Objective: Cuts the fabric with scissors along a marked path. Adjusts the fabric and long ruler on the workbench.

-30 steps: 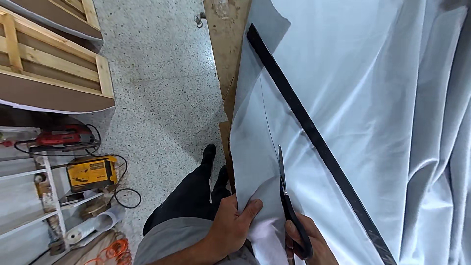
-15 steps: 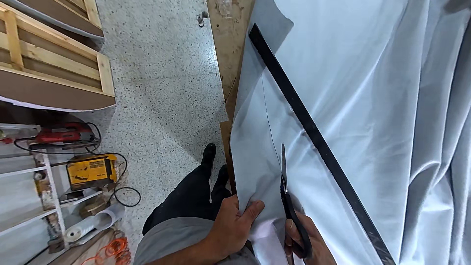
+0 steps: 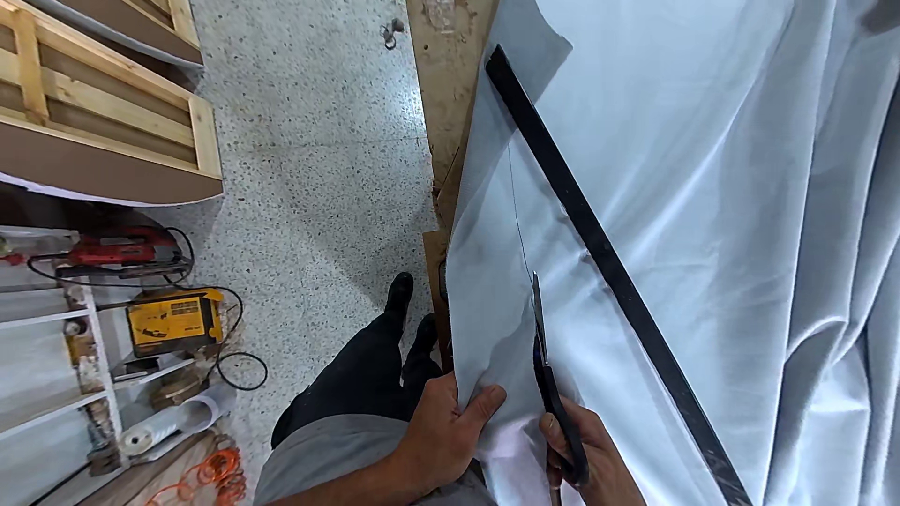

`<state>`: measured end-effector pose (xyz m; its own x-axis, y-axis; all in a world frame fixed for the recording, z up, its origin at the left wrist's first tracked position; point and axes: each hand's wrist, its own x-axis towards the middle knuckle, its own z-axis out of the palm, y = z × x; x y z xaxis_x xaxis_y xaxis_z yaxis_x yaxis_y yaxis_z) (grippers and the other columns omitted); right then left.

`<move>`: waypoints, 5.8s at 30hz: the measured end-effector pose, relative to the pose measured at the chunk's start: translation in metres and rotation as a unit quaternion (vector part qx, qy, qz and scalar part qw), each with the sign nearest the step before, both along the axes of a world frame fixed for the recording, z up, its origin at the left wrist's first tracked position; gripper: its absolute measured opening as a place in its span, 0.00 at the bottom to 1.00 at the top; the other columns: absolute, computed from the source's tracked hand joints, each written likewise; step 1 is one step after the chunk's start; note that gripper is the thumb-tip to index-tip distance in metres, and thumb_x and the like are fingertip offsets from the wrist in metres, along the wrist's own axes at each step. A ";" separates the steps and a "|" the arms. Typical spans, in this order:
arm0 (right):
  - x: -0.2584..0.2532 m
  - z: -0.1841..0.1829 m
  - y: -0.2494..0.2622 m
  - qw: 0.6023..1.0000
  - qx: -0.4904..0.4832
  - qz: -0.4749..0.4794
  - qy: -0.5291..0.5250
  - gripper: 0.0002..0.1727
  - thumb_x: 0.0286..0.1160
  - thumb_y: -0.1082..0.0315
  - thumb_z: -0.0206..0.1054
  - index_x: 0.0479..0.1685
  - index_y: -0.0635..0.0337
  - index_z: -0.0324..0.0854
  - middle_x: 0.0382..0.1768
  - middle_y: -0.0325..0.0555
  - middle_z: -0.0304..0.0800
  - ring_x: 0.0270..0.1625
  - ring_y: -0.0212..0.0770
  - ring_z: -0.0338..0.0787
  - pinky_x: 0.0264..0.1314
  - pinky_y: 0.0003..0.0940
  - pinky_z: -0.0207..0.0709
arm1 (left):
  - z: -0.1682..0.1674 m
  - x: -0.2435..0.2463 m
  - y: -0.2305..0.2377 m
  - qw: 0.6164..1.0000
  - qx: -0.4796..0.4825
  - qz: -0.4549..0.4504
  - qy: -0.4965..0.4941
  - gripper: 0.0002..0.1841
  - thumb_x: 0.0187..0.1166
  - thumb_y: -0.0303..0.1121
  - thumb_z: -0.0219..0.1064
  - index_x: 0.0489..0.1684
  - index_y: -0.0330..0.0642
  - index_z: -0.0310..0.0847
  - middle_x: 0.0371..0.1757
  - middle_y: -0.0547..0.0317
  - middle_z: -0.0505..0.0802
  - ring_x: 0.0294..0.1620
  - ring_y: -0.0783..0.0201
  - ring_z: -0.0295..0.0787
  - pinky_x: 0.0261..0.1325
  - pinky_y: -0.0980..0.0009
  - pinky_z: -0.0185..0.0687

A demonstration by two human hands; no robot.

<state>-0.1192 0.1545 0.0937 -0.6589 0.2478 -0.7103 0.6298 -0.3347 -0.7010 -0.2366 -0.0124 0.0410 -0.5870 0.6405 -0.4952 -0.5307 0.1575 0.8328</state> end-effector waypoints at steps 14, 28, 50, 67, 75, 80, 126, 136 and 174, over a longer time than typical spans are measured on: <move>-0.001 0.006 -0.002 1.000 -0.008 -0.012 0.000 0.17 0.75 0.44 0.73 0.35 0.46 0.83 0.16 0.24 0.80 0.14 0.22 0.78 0.17 0.19 0.76 | 0.001 -0.001 -0.002 1.000 -0.004 -0.011 0.000 0.09 0.82 0.37 0.70 0.44 0.41 0.88 0.36 0.66 0.97 0.38 0.73 0.95 0.46 0.72 0.94; -0.013 0.002 0.000 1.000 -0.006 -0.016 -0.006 0.19 0.72 0.42 0.75 0.35 0.47 0.82 0.16 0.25 0.80 0.14 0.22 0.78 0.16 0.19 0.76 | -0.002 0.002 -0.006 1.000 0.004 -0.015 -0.002 0.09 0.82 0.37 0.70 0.44 0.39 0.88 0.37 0.64 0.97 0.40 0.72 0.96 0.48 0.71 0.94; -0.038 -0.013 0.010 0.999 -0.016 -0.012 0.037 0.22 0.73 0.40 0.73 0.33 0.49 0.83 0.17 0.27 0.78 0.14 0.23 0.76 0.15 0.19 0.74 | -0.004 0.003 -0.010 1.000 -0.001 -0.016 -0.014 0.10 0.82 0.38 0.70 0.45 0.40 0.88 0.37 0.64 0.97 0.39 0.72 0.96 0.47 0.70 0.95; -0.055 -0.018 0.015 0.998 -0.028 -0.007 0.055 0.22 0.75 0.40 0.72 0.31 0.49 0.82 0.16 0.28 0.77 0.15 0.23 0.76 0.16 0.19 0.74 | -0.009 0.001 -0.013 1.000 0.000 -0.024 0.002 0.10 0.81 0.37 0.70 0.43 0.39 0.89 0.36 0.64 0.97 0.38 0.73 0.96 0.46 0.70 0.95; -0.064 -0.020 0.019 0.998 -0.027 -0.007 0.054 0.22 0.75 0.40 0.72 0.29 0.49 0.81 0.16 0.29 0.78 0.14 0.24 0.77 0.16 0.19 0.75 | -0.008 -0.001 -0.015 0.999 -0.006 -0.032 -0.001 0.09 0.81 0.36 0.70 0.43 0.39 0.89 0.36 0.64 0.97 0.37 0.73 0.96 0.45 0.71 0.94; -0.069 -0.021 0.018 0.998 -0.040 -0.014 0.054 0.20 0.77 0.43 0.71 0.28 0.49 0.81 0.15 0.28 0.77 0.14 0.23 0.77 0.16 0.19 0.75 | -0.008 -0.003 -0.017 0.999 -0.015 -0.040 0.001 0.10 0.81 0.37 0.70 0.43 0.39 0.89 0.35 0.64 0.97 0.36 0.74 0.95 0.44 0.71 0.94; -0.102 -0.029 0.023 0.998 -0.047 -0.008 0.043 0.19 0.81 0.47 0.65 0.34 0.54 0.82 0.15 0.31 0.79 0.14 0.26 0.79 0.17 0.20 0.75 | -0.004 -0.005 -0.027 0.995 -0.069 -0.074 0.001 0.11 0.80 0.35 0.71 0.42 0.33 0.89 0.33 0.58 0.97 0.36 0.72 0.96 0.48 0.68 0.93; -0.112 -0.032 0.025 0.998 -0.052 -0.007 0.044 0.19 0.81 0.46 0.65 0.34 0.53 0.82 0.15 0.30 0.79 0.14 0.26 0.79 0.17 0.20 0.75 | -0.007 -0.017 -0.030 0.991 -0.073 -0.115 0.013 0.13 0.80 0.37 0.71 0.41 0.33 0.89 0.34 0.56 0.97 0.37 0.70 0.96 0.49 0.65 0.92; -0.133 -0.034 0.028 0.999 -0.028 -0.009 0.044 0.17 0.84 0.54 0.59 0.34 0.56 0.82 0.14 0.32 0.79 0.13 0.25 0.78 0.15 0.18 0.73 | -0.009 -0.009 -0.037 0.991 -0.067 -0.113 0.031 0.15 0.82 0.38 0.69 0.43 0.31 0.89 0.36 0.51 0.97 0.39 0.66 0.96 0.52 0.60 0.91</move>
